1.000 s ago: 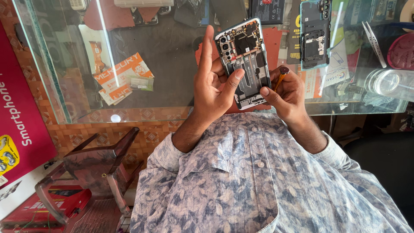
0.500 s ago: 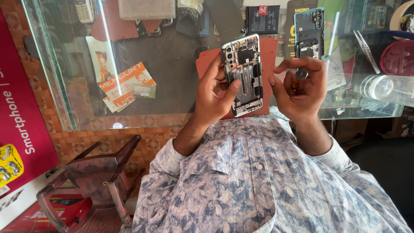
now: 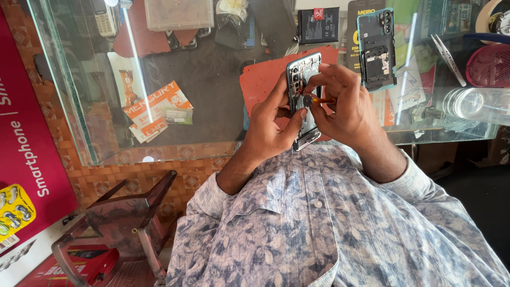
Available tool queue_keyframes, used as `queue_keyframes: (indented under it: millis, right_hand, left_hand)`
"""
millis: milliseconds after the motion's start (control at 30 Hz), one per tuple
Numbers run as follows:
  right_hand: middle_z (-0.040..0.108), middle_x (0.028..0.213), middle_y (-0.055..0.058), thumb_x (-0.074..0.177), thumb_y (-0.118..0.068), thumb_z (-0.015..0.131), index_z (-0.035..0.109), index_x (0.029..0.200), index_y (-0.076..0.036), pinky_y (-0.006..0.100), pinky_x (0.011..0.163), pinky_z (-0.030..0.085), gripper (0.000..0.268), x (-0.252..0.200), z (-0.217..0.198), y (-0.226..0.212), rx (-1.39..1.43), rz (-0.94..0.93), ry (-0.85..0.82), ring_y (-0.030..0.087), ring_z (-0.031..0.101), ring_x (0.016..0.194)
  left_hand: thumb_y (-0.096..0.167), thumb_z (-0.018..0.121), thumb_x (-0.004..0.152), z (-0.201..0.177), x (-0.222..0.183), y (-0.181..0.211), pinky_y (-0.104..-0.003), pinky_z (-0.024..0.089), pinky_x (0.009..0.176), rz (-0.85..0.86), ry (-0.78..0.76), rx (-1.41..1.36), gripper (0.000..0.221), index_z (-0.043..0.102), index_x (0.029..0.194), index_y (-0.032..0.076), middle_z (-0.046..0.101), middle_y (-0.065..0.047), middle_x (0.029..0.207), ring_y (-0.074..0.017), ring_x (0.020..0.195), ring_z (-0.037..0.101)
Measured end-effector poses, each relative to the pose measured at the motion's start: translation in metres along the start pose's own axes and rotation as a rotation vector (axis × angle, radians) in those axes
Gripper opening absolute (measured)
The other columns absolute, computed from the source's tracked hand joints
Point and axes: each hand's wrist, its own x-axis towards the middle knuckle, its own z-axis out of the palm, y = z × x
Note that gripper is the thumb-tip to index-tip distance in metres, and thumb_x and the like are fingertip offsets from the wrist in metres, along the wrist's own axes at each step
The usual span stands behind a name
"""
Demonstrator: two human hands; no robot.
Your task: The person removes the back cover of a smartphone and detaches the battery. They then connect a charging cable to the device to test it. After disconnecting the cable, the person uses tweezers to manipulate internal components and connectors before placing the battery back into the phone chassis.
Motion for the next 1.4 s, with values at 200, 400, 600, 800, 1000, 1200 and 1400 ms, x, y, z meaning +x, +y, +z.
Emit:
queue_keyframes:
  millis: [200,400,600,800,1000,1200,1400]
  right_hand:
    - [0.074,0.11,0.016,0.088,0.016,0.069,0.031,0.141,0.003,0.026,0.057,0.053,0.067,0.003,-0.002,-0.001,-0.031,0.032,-0.03,0.016,0.072,0.071]
    - [0.074,0.109,0.014,0.083,0.015,0.069,0.034,0.143,0.001,0.024,0.059,0.052,0.07,0.003,-0.002,-0.002,0.016,0.059,-0.02,0.013,0.07,0.071]
    - [0.07,0.108,0.013,0.087,0.02,0.062,0.038,0.143,0.002,0.022,0.055,0.049,0.063,0.002,-0.002,-0.002,0.142,0.142,-0.044,0.01,0.067,0.072]
    - [0.075,0.105,0.011,0.092,0.013,0.075,0.043,0.137,0.002,0.024,0.054,0.045,0.056,0.001,0.002,-0.002,-0.055,-0.005,0.08,0.008,0.061,0.064]
    - [0.076,0.105,0.012,0.089,0.014,0.076,0.045,0.136,0.003,0.024,0.052,0.043,0.057,0.003,-0.004,-0.005,-0.027,0.049,0.018,0.008,0.058,0.059]
    - [0.071,0.103,0.011,0.085,0.02,0.062,0.047,0.135,0.004,0.024,0.054,0.045,0.055,0.004,-0.003,-0.002,0.092,0.119,-0.032,0.009,0.063,0.066]
    - [0.067,0.109,0.012,0.086,0.018,0.065,0.063,0.124,0.0,0.03,0.07,0.058,0.042,0.005,-0.003,-0.007,0.008,0.041,0.016,0.019,0.07,0.084]
  left_hand:
    - [0.0,0.065,0.099,-0.004,0.0,0.003,-0.032,0.066,0.089,-0.016,-0.01,0.081,0.078,0.021,0.164,-0.001,0.075,-0.014,0.113,-0.0192,0.104,0.078]
    - [0.0,0.065,0.1,-0.005,-0.001,0.003,-0.032,0.064,0.09,0.021,-0.026,0.101,0.078,0.021,0.164,0.0,0.075,-0.013,0.113,-0.0181,0.103,0.078]
    - [-0.001,0.064,0.101,-0.003,-0.001,0.004,-0.034,0.063,0.098,0.056,-0.033,0.066,0.075,0.024,0.165,0.001,0.075,-0.014,0.116,-0.0198,0.109,0.077]
    - [-0.001,0.064,0.099,-0.006,0.001,0.008,-0.032,0.064,0.092,-0.01,-0.027,0.03,0.078,0.023,0.165,0.0,0.076,-0.014,0.107,-0.0178,0.102,0.078]
    - [-0.001,0.064,0.1,-0.003,0.0,0.001,-0.033,0.064,0.095,0.013,-0.039,0.042,0.078,0.02,0.165,0.0,0.076,-0.013,0.108,-0.0177,0.104,0.078]
    - [-0.001,0.064,0.099,-0.001,-0.002,-0.002,-0.032,0.063,0.096,-0.001,-0.044,0.017,0.078,0.022,0.166,0.001,0.076,-0.013,0.109,-0.0159,0.104,0.076]
    - [-0.004,0.063,0.102,-0.001,-0.001,-0.009,-0.031,0.062,0.095,-0.02,-0.017,-0.199,0.076,0.023,0.166,0.0,0.074,-0.014,0.118,-0.016,0.111,0.073]
